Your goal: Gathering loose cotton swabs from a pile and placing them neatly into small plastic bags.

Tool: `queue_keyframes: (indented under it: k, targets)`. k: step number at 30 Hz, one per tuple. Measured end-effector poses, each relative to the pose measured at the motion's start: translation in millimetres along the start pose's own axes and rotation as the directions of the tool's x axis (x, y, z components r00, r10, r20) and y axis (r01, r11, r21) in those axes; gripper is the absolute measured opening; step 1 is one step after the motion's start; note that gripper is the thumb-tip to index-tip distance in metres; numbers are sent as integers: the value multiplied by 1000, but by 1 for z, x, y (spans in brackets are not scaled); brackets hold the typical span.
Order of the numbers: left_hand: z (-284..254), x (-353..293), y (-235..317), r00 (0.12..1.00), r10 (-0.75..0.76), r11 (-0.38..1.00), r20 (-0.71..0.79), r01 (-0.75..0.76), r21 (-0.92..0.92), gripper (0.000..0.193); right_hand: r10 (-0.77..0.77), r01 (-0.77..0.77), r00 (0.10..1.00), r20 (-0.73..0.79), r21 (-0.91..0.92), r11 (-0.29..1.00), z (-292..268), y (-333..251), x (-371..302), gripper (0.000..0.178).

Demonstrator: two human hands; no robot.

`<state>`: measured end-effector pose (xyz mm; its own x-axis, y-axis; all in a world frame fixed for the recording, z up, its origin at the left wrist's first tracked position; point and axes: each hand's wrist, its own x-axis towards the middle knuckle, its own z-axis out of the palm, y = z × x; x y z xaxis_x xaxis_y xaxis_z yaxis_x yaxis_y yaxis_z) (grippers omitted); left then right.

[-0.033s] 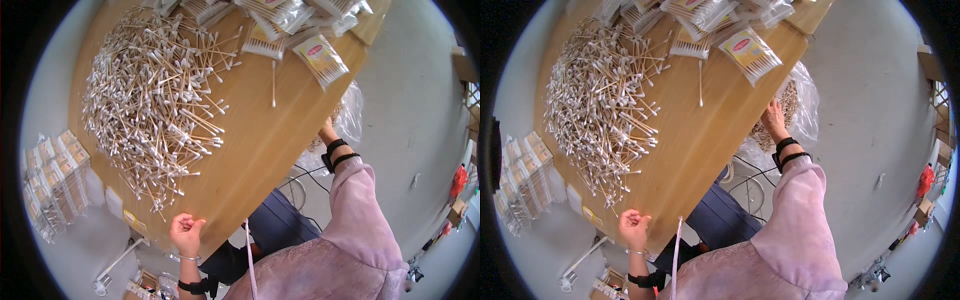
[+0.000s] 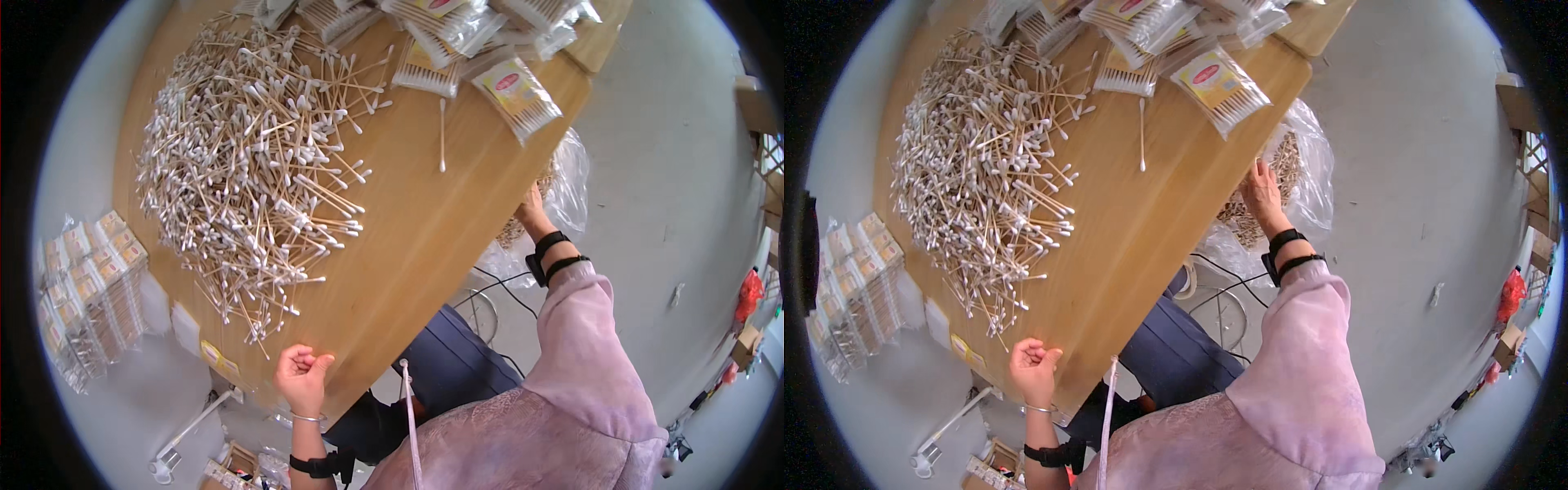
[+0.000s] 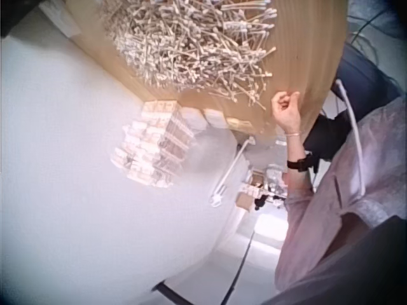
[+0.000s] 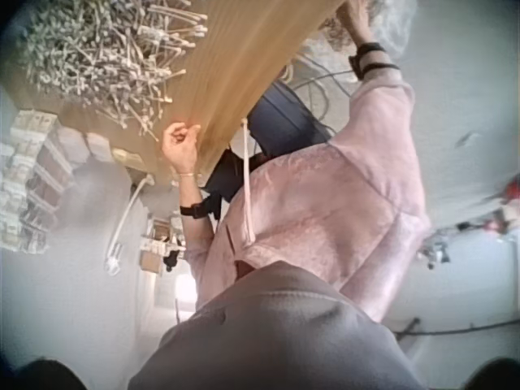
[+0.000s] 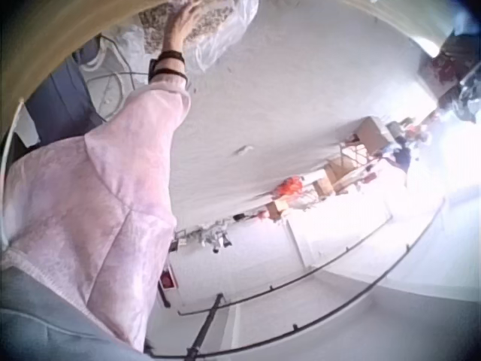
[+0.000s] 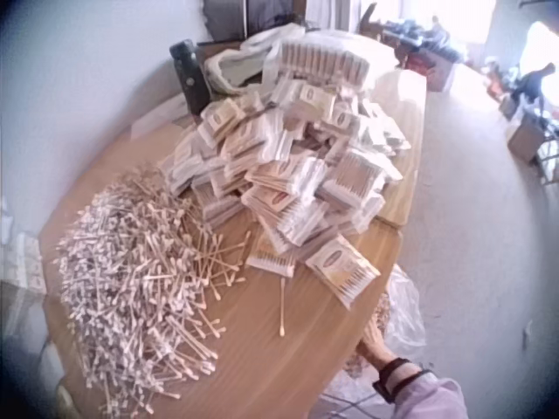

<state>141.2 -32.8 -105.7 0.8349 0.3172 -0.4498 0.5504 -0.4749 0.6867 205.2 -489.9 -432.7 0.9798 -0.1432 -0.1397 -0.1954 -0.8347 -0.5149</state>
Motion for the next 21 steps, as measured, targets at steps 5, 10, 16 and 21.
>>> queue_keyframes:
  k: [5,10,16,21]
  targets:
    - [13,8,10,998,31,996,57,-26,-87,32,138,-150,987,84,166,975,-72,-4,-29,54]
    - [16,12,2,993,109,990,43,-105,-93,31,70,-15,972,-224,238,971,-93,14,-45,33]
    - [15,13,-4,982,186,977,33,-182,-108,30,335,-292,929,156,867,404,-139,-15,-66,32]
    - [22,17,-9,970,243,958,25,-236,-161,32,361,-264,923,129,897,354,-206,-35,-87,36]
